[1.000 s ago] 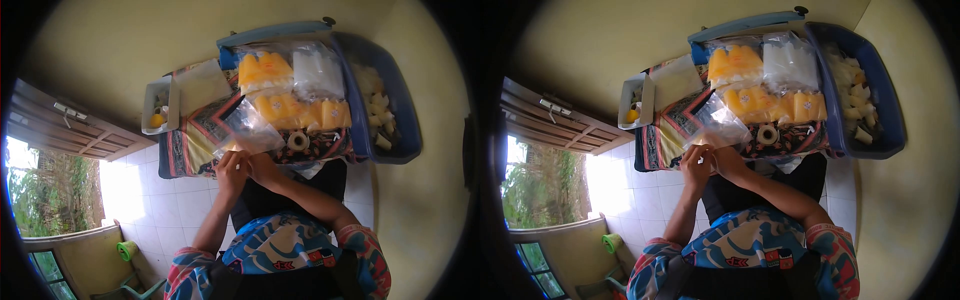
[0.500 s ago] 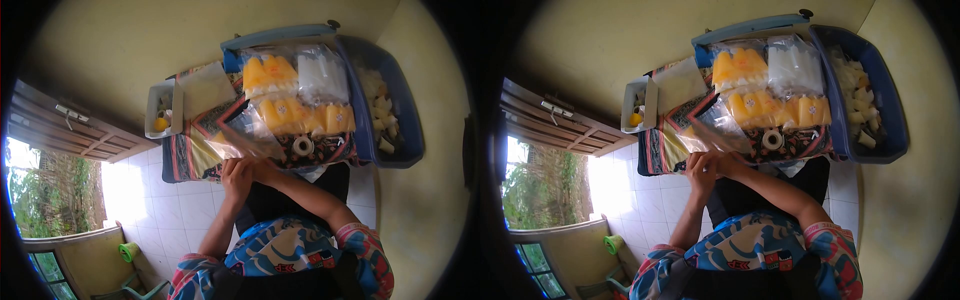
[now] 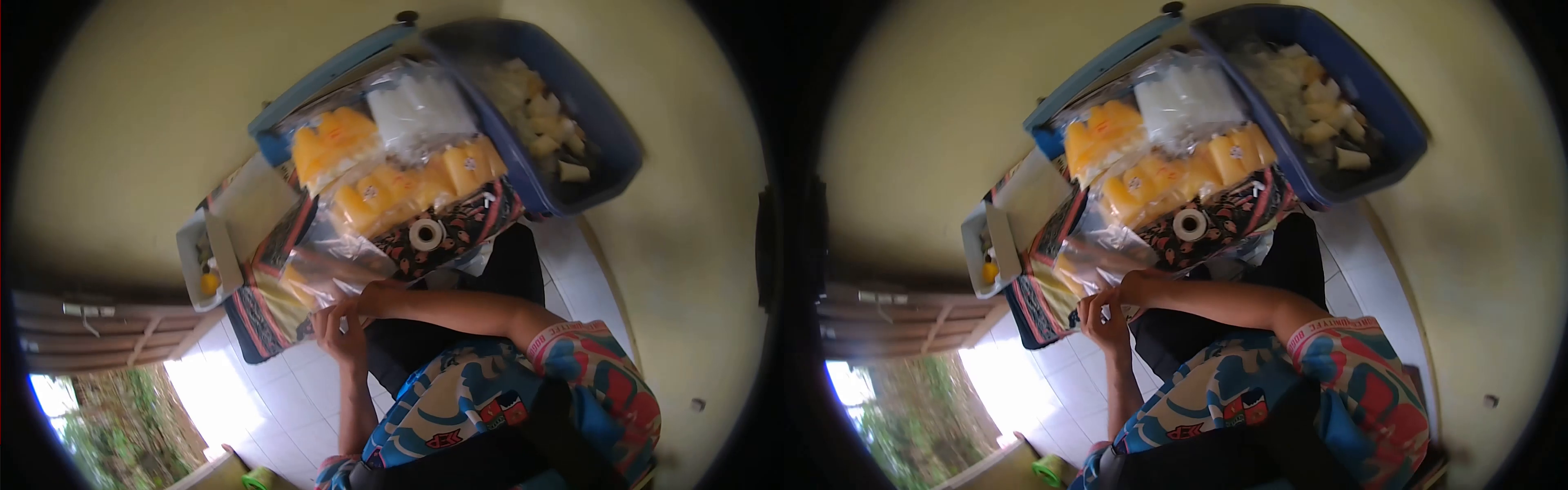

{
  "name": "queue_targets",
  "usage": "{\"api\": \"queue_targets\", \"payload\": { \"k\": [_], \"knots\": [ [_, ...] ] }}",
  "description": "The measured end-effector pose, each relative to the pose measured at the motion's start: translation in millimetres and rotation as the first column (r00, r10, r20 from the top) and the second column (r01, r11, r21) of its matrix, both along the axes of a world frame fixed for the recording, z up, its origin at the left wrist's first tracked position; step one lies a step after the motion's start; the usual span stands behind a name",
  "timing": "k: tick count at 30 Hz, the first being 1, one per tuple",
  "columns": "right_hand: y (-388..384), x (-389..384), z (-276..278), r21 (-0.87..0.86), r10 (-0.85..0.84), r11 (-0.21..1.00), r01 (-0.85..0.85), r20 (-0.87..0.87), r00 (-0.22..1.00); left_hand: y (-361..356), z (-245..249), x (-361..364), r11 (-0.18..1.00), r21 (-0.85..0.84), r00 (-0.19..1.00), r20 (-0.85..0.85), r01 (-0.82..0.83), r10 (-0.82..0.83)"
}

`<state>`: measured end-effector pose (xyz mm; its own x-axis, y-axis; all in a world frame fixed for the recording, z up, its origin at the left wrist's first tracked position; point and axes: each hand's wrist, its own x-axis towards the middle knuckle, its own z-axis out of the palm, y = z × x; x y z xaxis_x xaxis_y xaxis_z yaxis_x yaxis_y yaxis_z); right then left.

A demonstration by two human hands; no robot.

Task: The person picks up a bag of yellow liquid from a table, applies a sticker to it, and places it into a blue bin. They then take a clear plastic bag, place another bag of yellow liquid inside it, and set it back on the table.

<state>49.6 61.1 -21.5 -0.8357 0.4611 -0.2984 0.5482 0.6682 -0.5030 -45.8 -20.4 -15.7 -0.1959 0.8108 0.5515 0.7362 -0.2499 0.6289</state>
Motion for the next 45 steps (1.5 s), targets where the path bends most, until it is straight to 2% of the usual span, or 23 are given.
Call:
{"api": "queue_targets", "payload": {
  "k": [1,3,6,7,9,10,11,16,18,20,21,22,24,26,28,30,32,33,36,37,45],
  "knots": [
    [-0.5,1.5,2.1,0.014,0.069,0.997,-0.071,0.109,0.992,0.0,-0.7,-1.7,1.000,-0.002,1.000,-0.003,-0.011,0.011],
    [-0.7,2.0,-7.1,0.013,0.120,0.992,-0.123,0.152,0.981,-1.1,0.6,-1.2,1.000,0.011,1.000,-0.003,-0.006,0.006],
    [-7.1,4.8,-64.5,0.012,-0.020,1.000,0.023,-0.230,0.973,-3.4,-1.2,-0.4,0.998,0.058,1.000,-0.022,0.016,-0.015],
    [-10.1,16.7,2.8,-0.062,-0.116,0.992,0.113,-0.059,0.991,-4.6,-5.1,-3.2,0.997,0.073,0.999,-0.038,0.020,-0.017],
    [-21.8,37.5,10.0,-0.060,-0.222,0.975,0.214,-0.346,0.912,-5.3,-5.5,-4.0,0.996,0.088,0.997,-0.075,0.021,-0.015],
    [-29.2,52.3,10.4,-0.066,-0.259,0.963,0.260,-0.478,0.839,-5.1,-9.3,-7.2,0.996,0.088,0.996,-0.091,0.026,-0.018],
    [-35.6,70.6,10.6,-0.139,-0.260,0.965,0.222,-0.632,0.731,-5.5,-10.8,-8.0,0.996,0.086,0.995,-0.096,0.007,0.001],
    [-39.7,186.7,90.6,-0.083,-0.164,0.986,0.145,-0.639,0.752,-6.7,-17.3,-4.9,0.989,0.129,0.988,-0.127,-0.072,0.088],
    [-26.5,235.6,129.1,0.041,-0.181,0.963,0.266,-0.632,0.753,-7.1,-22.2,-2.3,0.983,0.163,0.986,-0.126,-0.088,0.109],
    [-0.7,288.2,159.9,0.005,-0.400,0.868,0.497,-0.585,0.705,-3.1,-20.9,3.7,0.978,0.190,0.983,-0.141,-0.088,0.116],
    [14.9,312.6,161.1,0.051,-0.533,0.735,0.676,-0.573,0.622,-2.1,-22.4,6.3,0.978,0.181,0.980,-0.153,-0.100,0.129],
    [30.1,337.1,173.1,0.080,-0.588,0.629,0.773,-0.601,0.541,-1.3,-24.7,8.4,0.979,0.168,0.980,-0.145,-0.112,0.137],
    [72.7,400.8,168.6,0.174,-0.636,0.503,0.846,-0.589,0.499,1.1,-28.8,12.5,0.979,0.148,0.979,-0.128,-0.138,0.158],
    [99.1,452.8,160.4,0.225,-0.766,0.417,0.881,-0.434,0.474,1.5,-30.1,15.9,0.978,0.137,0.976,-0.134,-0.156,0.174],
    [125.9,503.4,134.2,0.365,-0.758,0.422,0.830,-0.359,0.544,1.3,-31.4,17.7,0.974,0.132,0.968,-0.151,-0.183,0.202],
    [141.9,528.8,120.1,0.525,-0.802,0.480,0.703,-0.063,0.594,-0.8,-29.5,23.1,0.967,0.110,0.956,-0.161,-0.229,0.244],
    [151.8,533.6,110.5,0.434,-0.890,0.450,0.780,0.285,0.355,-2.6,-33.6,23.2,0.960,0.132,0.953,-0.149,-0.246,0.264],
    [154.8,531.7,106.9,0.397,-0.864,0.417,0.818,0.453,0.221,-4.5,-34.6,22.5,0.957,0.139,0.948,-0.161,-0.253,0.274],
    [144.4,528.9,91.2,0.545,-0.860,0.510,0.665,0.334,0.386,-10.4,-36.8,15.5,0.951,0.161,0.938,-0.188,-0.263,0.291],
    [142.0,528.3,85.3,0.563,-0.896,0.444,0.697,0.260,0.361,-11.6,-38.7,12.4,0.950,0.173,0.938,-0.189,-0.259,0.290],
    [144.3,530.2,82.0,0.509,-0.898,0.434,0.744,0.307,0.314,1.5,-35.1,6.7,0.951,0.205,0.935,-0.224,-0.232,0.276]
  ]
}}
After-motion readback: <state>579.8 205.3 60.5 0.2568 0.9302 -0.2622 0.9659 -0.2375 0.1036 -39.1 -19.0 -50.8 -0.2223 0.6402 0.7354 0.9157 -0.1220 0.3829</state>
